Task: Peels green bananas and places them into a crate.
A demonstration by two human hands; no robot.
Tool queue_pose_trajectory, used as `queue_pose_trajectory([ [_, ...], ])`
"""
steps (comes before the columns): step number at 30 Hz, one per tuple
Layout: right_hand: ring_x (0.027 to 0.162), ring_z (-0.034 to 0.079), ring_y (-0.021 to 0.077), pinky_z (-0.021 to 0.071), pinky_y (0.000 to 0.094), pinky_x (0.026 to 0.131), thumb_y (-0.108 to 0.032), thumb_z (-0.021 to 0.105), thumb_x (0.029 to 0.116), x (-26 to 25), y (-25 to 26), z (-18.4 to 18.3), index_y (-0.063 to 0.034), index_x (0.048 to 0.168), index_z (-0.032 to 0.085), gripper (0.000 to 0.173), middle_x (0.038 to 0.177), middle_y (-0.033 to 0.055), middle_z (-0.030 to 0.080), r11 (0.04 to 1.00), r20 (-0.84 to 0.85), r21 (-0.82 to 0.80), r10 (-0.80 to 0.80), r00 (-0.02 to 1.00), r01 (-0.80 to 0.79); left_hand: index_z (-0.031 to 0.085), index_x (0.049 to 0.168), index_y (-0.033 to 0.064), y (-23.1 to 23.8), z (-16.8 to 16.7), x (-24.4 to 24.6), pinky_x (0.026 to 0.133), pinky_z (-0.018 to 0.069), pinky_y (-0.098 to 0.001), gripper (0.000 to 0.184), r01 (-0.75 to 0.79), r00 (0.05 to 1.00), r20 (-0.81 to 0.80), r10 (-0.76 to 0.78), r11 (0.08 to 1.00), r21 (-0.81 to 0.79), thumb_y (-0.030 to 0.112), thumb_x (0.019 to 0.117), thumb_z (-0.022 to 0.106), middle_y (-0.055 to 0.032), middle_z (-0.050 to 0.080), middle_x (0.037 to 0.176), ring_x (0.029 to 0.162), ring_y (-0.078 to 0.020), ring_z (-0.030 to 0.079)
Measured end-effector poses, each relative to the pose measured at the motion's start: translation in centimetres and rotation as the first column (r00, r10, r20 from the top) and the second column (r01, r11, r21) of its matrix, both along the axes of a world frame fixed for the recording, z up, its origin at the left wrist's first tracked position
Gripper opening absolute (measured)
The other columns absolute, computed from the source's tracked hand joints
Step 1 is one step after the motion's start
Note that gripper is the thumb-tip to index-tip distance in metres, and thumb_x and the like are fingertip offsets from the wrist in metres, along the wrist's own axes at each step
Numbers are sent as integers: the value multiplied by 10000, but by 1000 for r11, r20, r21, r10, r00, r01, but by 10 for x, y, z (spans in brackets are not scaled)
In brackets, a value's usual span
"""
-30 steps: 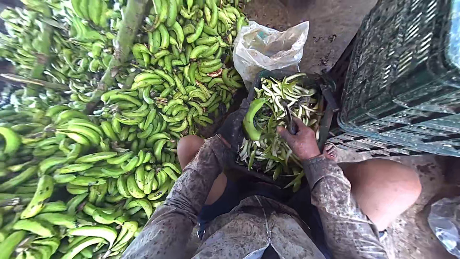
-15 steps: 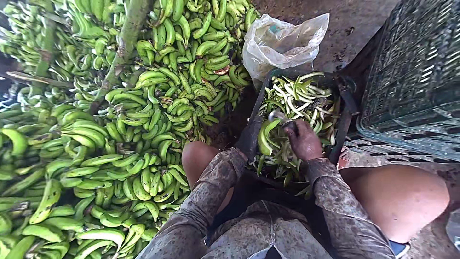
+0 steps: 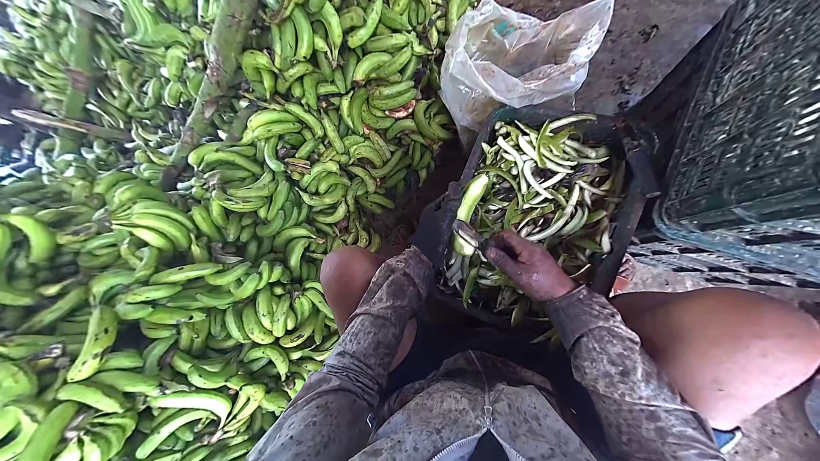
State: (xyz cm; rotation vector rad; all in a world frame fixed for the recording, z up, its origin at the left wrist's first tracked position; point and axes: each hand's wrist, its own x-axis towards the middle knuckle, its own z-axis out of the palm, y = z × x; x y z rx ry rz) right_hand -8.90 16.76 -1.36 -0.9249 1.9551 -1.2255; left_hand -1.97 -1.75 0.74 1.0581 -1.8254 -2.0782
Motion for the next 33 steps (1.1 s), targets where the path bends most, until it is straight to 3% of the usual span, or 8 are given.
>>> queue_pose_trajectory([
  [7, 1130, 649, 447, 489, 660, 973, -423, 626, 1019, -57, 17, -2, 28, 1263, 625, 512, 1237, 279, 649, 876, -392, 58, -420, 818, 478, 567, 1234, 105, 8, -10, 24, 579, 575, -244, 421, 432, 899, -259, -353, 808, 400, 437, 1095, 348, -31, 654, 863, 665, -96, 645],
  [13, 821, 697, 192, 600, 435, 753, -325, 579, 1032, -9, 20, 5, -14, 1228, 628, 371, 968, 117, 705, 969, -135, -125, -230, 964, 214, 582, 1358, 32, 3, -6, 4, 839, 562, -346, 442, 97, 993, 75, -95, 995, -16, 365, 1100, 449, -111, 685, 1073, 903, -130, 654],
  [15, 783, 679, 151, 593, 395, 729, -282, 615, 1002, 3, 15, 5, -18, 1182, 655, 322, 920, 80, 703, 988, -31, -128, -96, 995, 91, 571, 1332, 28, 9, 3, -2, 809, 543, -274, 396, 37, 997, 72, -27, 989, -140, 301, 1117, 383, -60, 647, 1018, 868, -65, 614],
  [19, 999, 687, 391, 535, 618, 909, -320, 626, 1039, -31, 8, 2, 26, 1265, 613, 413, 1095, 250, 685, 963, -126, 131, -219, 968, 235, 563, 1280, 45, 19, 8, 9, 665, 565, -235, 349, 233, 972, -41, -230, 967, 103, 301, 1117, 389, -28, 643, 895, 730, -61, 625],
  [23, 1083, 665, 409, 496, 624, 973, -413, 619, 1025, -58, 22, 0, 21, 1258, 618, 492, 1159, 256, 673, 884, -316, 101, -407, 857, 457, 591, 1197, 67, 18, 3, 24, 512, 562, -243, 398, 391, 920, -141, -365, 832, 393, 344, 1114, 318, -58, 673, 827, 606, -109, 641],
  [25, 971, 683, 344, 538, 564, 890, -423, 587, 1035, -45, 21, -2, 1, 1201, 636, 458, 1060, 210, 685, 908, -324, 29, -388, 863, 419, 588, 1249, 59, 10, -9, 17, 564, 568, -264, 457, 272, 962, -64, -264, 933, 235, 409, 1114, 326, -74, 677, 884, 660, -118, 643],
  [28, 965, 699, 337, 560, 572, 885, -403, 582, 1040, -18, 13, -10, -7, 1191, 659, 431, 1061, 199, 701, 964, -294, 11, -251, 922, 266, 578, 1388, 65, 3, -13, 6, 917, 561, -370, 520, 148, 987, 67, -144, 987, -69, 443, 1110, 351, -128, 681, 1188, 1029, -158, 667],
  [33, 761, 662, 179, 562, 433, 717, -336, 515, 1060, 12, 13, 8, -29, 1183, 679, 369, 876, 88, 693, 998, -44, -56, -3, 999, 0, 553, 1314, -6, 12, -1, 0, 789, 545, -183, 306, 39, 996, -71, -47, 993, -114, 151, 1099, 401, -8, 638, 982, 840, 11, 615],
])
